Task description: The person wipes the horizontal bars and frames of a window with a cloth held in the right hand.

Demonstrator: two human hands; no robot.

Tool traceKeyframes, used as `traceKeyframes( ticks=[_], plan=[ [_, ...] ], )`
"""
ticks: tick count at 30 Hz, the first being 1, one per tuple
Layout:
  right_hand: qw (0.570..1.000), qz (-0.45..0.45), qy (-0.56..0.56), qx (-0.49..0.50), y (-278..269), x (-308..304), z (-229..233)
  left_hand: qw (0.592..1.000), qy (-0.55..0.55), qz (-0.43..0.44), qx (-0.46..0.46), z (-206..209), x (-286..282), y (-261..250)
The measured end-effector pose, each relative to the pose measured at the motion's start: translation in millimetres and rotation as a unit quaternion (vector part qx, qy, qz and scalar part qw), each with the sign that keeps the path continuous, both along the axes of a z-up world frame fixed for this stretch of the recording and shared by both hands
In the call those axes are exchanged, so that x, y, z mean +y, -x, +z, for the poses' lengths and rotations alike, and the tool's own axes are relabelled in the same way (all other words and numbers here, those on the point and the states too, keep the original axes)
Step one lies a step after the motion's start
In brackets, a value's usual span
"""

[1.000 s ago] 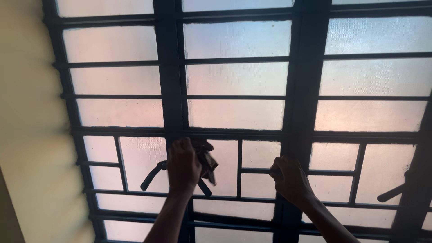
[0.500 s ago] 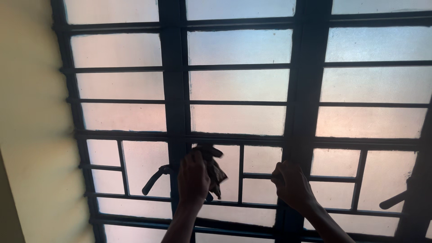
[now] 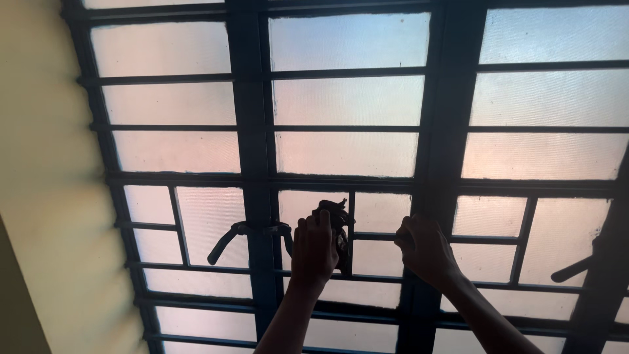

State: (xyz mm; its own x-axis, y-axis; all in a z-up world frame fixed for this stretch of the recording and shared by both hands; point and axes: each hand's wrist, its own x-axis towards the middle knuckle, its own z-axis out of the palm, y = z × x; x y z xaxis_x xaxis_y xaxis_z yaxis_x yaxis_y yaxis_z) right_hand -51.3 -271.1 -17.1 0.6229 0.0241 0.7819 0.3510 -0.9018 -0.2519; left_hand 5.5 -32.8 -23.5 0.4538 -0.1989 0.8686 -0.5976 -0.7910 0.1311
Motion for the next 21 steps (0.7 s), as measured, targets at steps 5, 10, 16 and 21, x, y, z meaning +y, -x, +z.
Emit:
traceKeyframes(
  ticks=[5,10,16,21],
  plan=[
    [1.0,0.001,0.008,0.006,2,0,2,0.998,-0.008,0.055,0.028,14,27,2],
    [0.999,-0.026,0.031,0.035,-1,-2,3,0.99,0.091,0.106,0.018,27,54,-18],
    [0.998,-0.016,0.043,0.045,-3,-4,5,0.992,0.101,0.072,-0.01,-2,17,-19],
    [0.997,-0.034,0.034,0.063,2,-2,7,0.997,-0.049,0.043,0.032,-18,0,-2]
  ],
)
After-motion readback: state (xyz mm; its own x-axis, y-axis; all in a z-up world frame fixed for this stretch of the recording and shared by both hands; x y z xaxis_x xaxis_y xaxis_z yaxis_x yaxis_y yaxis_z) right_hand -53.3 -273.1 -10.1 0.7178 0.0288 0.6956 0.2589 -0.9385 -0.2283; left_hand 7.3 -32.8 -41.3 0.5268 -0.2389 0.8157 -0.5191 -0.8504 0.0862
